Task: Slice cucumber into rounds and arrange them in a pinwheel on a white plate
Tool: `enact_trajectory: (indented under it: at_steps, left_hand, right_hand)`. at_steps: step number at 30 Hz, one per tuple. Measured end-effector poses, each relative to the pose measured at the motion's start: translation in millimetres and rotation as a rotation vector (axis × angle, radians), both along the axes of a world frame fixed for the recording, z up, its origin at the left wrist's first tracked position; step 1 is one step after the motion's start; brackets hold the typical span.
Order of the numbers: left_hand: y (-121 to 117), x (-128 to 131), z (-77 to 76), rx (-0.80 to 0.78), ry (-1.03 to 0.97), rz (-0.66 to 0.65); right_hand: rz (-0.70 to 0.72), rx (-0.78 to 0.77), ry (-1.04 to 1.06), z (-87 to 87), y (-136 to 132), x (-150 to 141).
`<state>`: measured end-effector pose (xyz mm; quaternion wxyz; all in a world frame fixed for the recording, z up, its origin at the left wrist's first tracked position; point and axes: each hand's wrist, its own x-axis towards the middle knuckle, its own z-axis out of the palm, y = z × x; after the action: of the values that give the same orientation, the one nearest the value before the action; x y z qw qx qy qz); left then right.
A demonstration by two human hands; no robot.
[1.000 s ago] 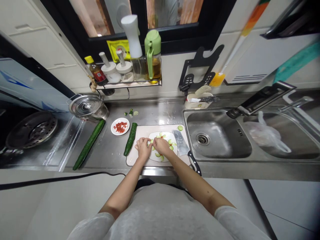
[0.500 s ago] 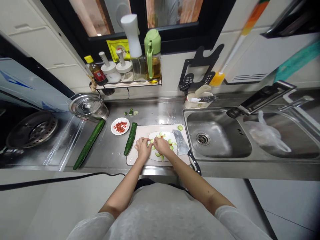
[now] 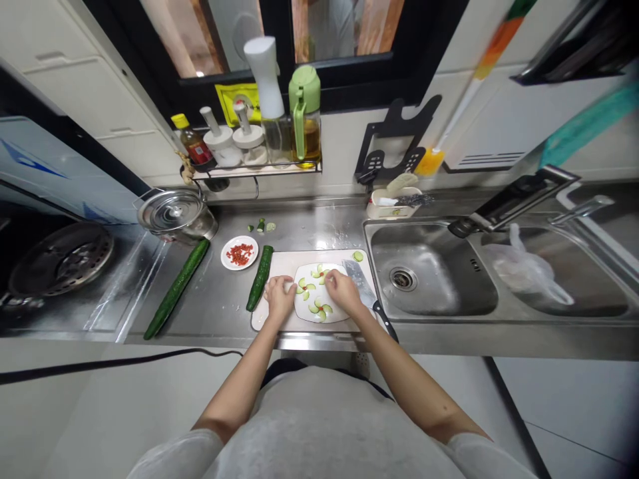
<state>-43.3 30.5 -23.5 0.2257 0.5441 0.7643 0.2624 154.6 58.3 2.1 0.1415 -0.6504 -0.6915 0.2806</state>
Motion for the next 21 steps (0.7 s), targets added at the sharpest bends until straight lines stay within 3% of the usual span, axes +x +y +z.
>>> enact_trajectory:
  at_steps: [4, 9, 14, 21]
  left_hand:
    - [-10.1, -11.5, -4.7, 0.045, -0.21, -0.006]
    - [-26.4, -18.8, -17.0, -0.062, -0.513, 0.041]
    - [-35.8, -13.5, -24.1, -0.181, -0.684, 0.031]
    - [-35.4, -3.6, -25.8, -0.265, -0.799, 0.014]
  right_hand:
    - [-0.157, 0.051, 0.055, 0.8, -20.9, 42.4]
    - [-0.176, -0.013, 0.078, -7.0, -58.3, 73.1]
    - [-0.229, -0.109, 0.132, -23.5, -77.5, 69.5]
    - [-0.326, -0.154, 0.249, -42.3, -72.5, 51.6]
